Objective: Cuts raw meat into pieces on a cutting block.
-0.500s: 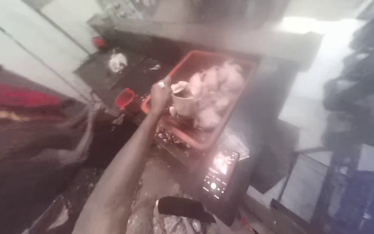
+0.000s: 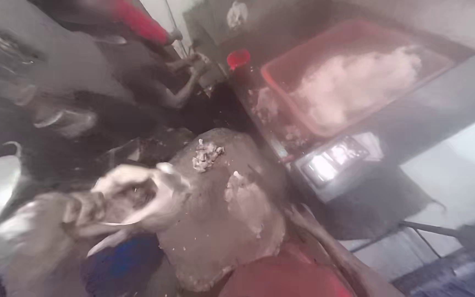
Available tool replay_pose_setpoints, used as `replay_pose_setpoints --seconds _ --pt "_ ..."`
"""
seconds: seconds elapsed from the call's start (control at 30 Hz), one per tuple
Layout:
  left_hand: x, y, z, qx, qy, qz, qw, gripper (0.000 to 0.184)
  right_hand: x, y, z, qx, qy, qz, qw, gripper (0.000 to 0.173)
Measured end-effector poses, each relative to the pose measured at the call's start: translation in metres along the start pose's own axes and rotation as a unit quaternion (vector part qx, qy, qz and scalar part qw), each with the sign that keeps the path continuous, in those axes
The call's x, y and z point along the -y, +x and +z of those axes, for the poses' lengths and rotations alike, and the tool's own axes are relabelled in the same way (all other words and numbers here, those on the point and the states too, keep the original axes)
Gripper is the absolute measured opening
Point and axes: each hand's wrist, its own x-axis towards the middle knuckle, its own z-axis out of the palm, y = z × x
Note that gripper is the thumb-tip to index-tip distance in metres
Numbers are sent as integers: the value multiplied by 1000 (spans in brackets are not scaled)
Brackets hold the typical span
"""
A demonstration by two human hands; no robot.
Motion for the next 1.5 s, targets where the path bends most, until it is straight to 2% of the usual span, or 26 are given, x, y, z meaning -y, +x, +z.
replay_pose_setpoints --seconds 0.03,0.13,0.17,0.27,0.33,0.4,0.43,0.47,0.53,0.6,0.63,0.7,0.8,0.83,0.9,0.97,1.0,1.07,1.1,1.17,1.2,1.23,1.3,1.4,1.5 --pt "17 -16 -12 70 34 -53 996 27 6 0 -1 0 35 -1 999 48" --pt "25 -49 44 -40 102 -247 963 32 16 4 1 -26 67 4 997 50" --pt "36 -60 47 -54 76 -273 957 33 20 2 4 -46 65 -10 997 50" --pt "70 -91 19 -139 -89 -256 952 39 31 -10 24 -146 -37 22 988 53" --pt "97 -121 0 -239 -196 -262 914 43 41 -30 50 -192 -68 16 979 59" --pt "118 -164 4 -276 -225 -304 883 41 51 -53 90 -209 -42 -14 977 54" --pt "130 -187 13 -257 -226 -330 880 38 56 -64 109 -206 -12 -17 978 51" --pt "144 -212 21 -203 -222 -354 886 36 62 -74 128 -187 17 -7 982 52" --pt "178 -250 21 -31 -193 -373 907 25 70 -88 171 -173 50 -3 984 54" --pt "203 -261 4 76 -119 -360 922 23 70 -95 215 -159 61 21 985 49" --pt "211 -259 -6 88 -78 -344 932 24 67 -97 235 -142 68 41 987 49" --pt "220 -242 -22 61 -9 -297 953 27 57 -96 266 -113 70 66 989 52" --pt "240 -203 -22 49 102 -213 970 37 50 -91 284 -91 6 97 991 58" --pt "249 -188 -18 81 164 -204 962 43 54 -91 282 -88 -11 102 991 58" --pt "261 -160 -8 200 281 -239 908 53 62 -94 275 -88 -36 95 991 57" --pt "275 -146 -6 304 320 -292 848 49 67 -97 272 -98 -36 89 991 58" --pt "277 -142 -8 345 310 -318 827 49 71 -96 270 -97 -22 98 990 60" --pt "270 -147 -8 407 220 -368 806 42 75 -96 266 -94 -19 105 990 59" --pt "263 -164 -8 425 120 -422 792 38 76 -98 268 -91 -22 105 990 56" --pt "253 -203 1 411 -125 -541 723 41 76 -95 272 -74 -43 104 991 55" --pt "248 -225 14 390 -198 -571 695 43 76 -94 275 -64 -64 102 991 57" --pt "242 -242 33 363 -231 -588 685 43 71 -91 276 -58 -98 100 988 61" --pt "223 -263 77 296 -255 -610 689 41 60 -88 278 -50 -147 95 983 65" --pt "204 -272 127 230 -289 -620 692 36 70 -94 271 -4 -146 89 985 58" --pt "201 -268 156 155 -313 -637 687 22 65 -89 266 20 -165 86 982 54"
